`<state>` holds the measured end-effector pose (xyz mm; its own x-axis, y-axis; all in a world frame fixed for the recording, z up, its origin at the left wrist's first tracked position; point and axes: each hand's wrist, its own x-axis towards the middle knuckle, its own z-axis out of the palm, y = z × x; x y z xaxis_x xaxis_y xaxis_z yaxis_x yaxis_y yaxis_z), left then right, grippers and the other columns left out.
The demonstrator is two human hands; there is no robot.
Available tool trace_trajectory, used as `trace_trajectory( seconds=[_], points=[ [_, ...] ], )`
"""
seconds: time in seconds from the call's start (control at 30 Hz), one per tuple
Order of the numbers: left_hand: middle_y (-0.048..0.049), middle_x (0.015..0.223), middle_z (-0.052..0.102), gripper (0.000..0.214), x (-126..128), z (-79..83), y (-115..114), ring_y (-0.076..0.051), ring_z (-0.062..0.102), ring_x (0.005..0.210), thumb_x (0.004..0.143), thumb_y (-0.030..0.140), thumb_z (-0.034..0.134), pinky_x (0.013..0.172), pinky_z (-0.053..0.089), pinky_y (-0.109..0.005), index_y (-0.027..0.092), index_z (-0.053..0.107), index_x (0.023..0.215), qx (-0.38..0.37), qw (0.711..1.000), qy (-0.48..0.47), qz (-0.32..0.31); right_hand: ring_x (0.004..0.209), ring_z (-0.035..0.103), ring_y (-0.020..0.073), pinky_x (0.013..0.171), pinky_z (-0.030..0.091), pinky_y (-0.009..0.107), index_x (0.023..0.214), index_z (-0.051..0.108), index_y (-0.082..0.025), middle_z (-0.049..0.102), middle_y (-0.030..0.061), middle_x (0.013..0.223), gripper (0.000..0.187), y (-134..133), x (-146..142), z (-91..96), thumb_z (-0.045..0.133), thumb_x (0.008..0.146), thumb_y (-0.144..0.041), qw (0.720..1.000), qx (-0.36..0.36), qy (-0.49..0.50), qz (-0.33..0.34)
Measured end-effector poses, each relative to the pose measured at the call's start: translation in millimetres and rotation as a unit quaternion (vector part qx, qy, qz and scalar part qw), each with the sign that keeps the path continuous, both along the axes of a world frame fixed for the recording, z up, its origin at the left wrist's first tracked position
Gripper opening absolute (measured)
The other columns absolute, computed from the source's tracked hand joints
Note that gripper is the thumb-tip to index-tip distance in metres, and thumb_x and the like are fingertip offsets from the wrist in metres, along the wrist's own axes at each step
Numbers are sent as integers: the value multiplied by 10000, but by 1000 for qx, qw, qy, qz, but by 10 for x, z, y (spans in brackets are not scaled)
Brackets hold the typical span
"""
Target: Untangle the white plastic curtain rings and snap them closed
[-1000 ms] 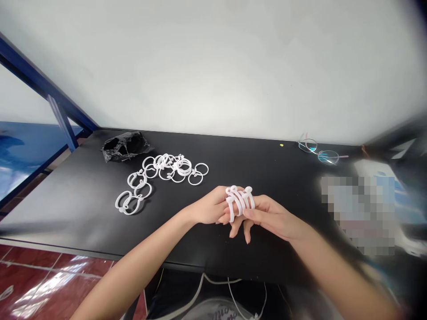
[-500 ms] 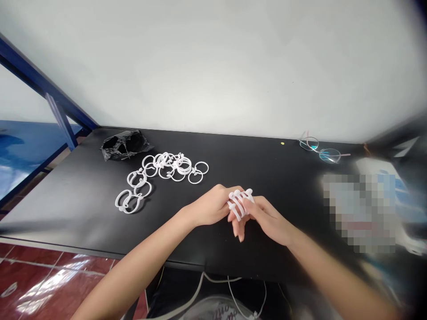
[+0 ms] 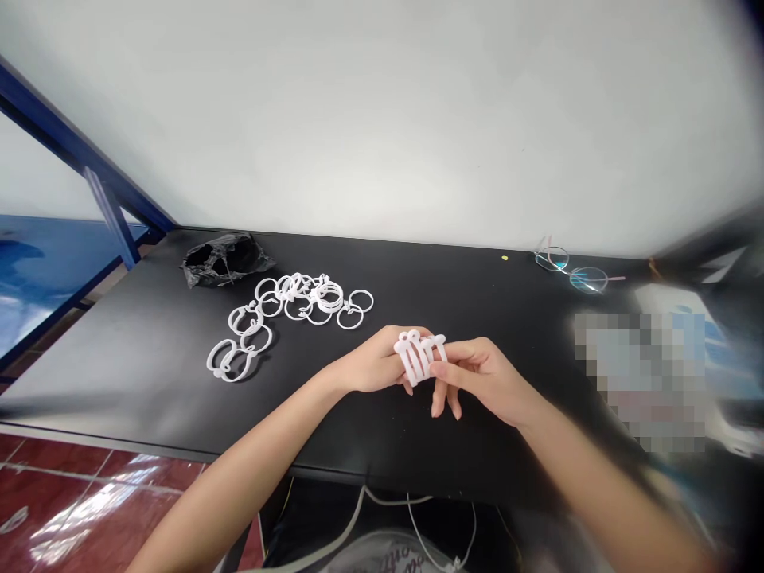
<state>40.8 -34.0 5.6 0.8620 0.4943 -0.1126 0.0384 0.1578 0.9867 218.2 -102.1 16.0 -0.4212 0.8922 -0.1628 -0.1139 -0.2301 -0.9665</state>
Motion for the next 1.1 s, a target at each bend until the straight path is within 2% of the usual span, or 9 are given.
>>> trace_trajectory(
  seconds=[0.1, 0.23, 0.3, 0.4, 0.5, 0.57, 0.7, 0.93, 1.1],
  points=[
    [29, 631, 553, 14, -2, -11, -1, -71, 527, 525, 768, 117, 550, 491, 451, -175, 122, 560, 760, 32, 999, 2, -3, 620, 727, 174, 431, 526, 188, 907, 740, -105, 735, 96, 798, 242, -9, -38, -12, 691, 846, -334, 1000, -8, -6, 12],
    [45, 515, 498, 196, -1, -9, -15, -52, 475, 488, 731, 15, 410, 489, 374, -154, 133, 489, 595, 92, 996, 18, -13, 642, 729, 168, 448, 525, 185, 875, 727, -104, 749, 122, 887, 253, -18, -83, -37, 705, 830, -352, 1000, -6, -20, -9],
    [53, 517, 499, 198, -1, 1, -24, -52, 472, 487, 752, 13, 406, 503, 377, -155, 127, 542, 664, 105, 994, 19, -11, 633, 731, 165, 448, 518, 181, 847, 734, -103, 754, 130, 882, 305, -19, -91, -38, 645, 874, -393, 999, -10, -28, -15],
    [63, 524, 526, 261, -3, 10, -33, -65, 503, 501, 816, 33, 409, 539, 404, -164, 127, 628, 923, 143, 989, 29, -2, 622, 735, 175, 451, 514, 185, 810, 748, -97, 760, 141, 845, 408, -18, -101, -30, 578, 906, -455, 999, -20, -33, -22],
    [60, 565, 588, 372, -5, 1, -37, -83, 561, 549, 857, 57, 409, 594, 435, -177, 152, 597, 1165, 192, 981, 40, 2, 576, 728, 173, 444, 498, 178, 752, 746, -88, 757, 138, 753, 499, -23, -123, -27, 526, 924, -501, 998, -42, -36, -42],
    [57, 579, 607, 374, -5, -7, -37, -88, 575, 564, 877, 78, 412, 614, 439, -179, 156, 587, 1197, 218, 975, 42, -4, 547, 722, 168, 437, 487, 172, 735, 746, -83, 752, 136, 712, 534, -28, -139, -29, 507, 929, -519, 996, -56, -38, -49],
    [49, 569, 599, 281, -9, 4, -33, -86, 565, 542, 886, 98, 412, 582, 427, -177, 136, 632, 1057, 223, 974, 41, -14, 582, 728, 172, 459, 505, 188, 789, 760, -79, 762, 156, 779, 541, -27, -128, -33, 487, 938, -522, 998, -44, -31, -27],
    [58, 516, 532, 204, -31, 69, -2, -72, 483, 486, 831, 59, 433, 511, 379, -177, 115, 622, 884, 167, 985, 31, -30, 632, 734, 159, 475, 533, 194, 981, 748, -94, 752, 177, 986, 415, -25, -44, -42, 501, 958, -426, 999, -4, -4, 53],
    [71, 466, 502, 174, -26, 7, 1, -60, 488, 450, 775, 11, 432, 496, 380, -157, 132, 543, 716, 145, 988, 22, -45, 648, 736, 164, 451, 522, 177, 934, 734, -101, 752, 145, 945, 307, -34, -87, -50, 628, 887, -386, 999, -21, -14, 47]
  ],
)
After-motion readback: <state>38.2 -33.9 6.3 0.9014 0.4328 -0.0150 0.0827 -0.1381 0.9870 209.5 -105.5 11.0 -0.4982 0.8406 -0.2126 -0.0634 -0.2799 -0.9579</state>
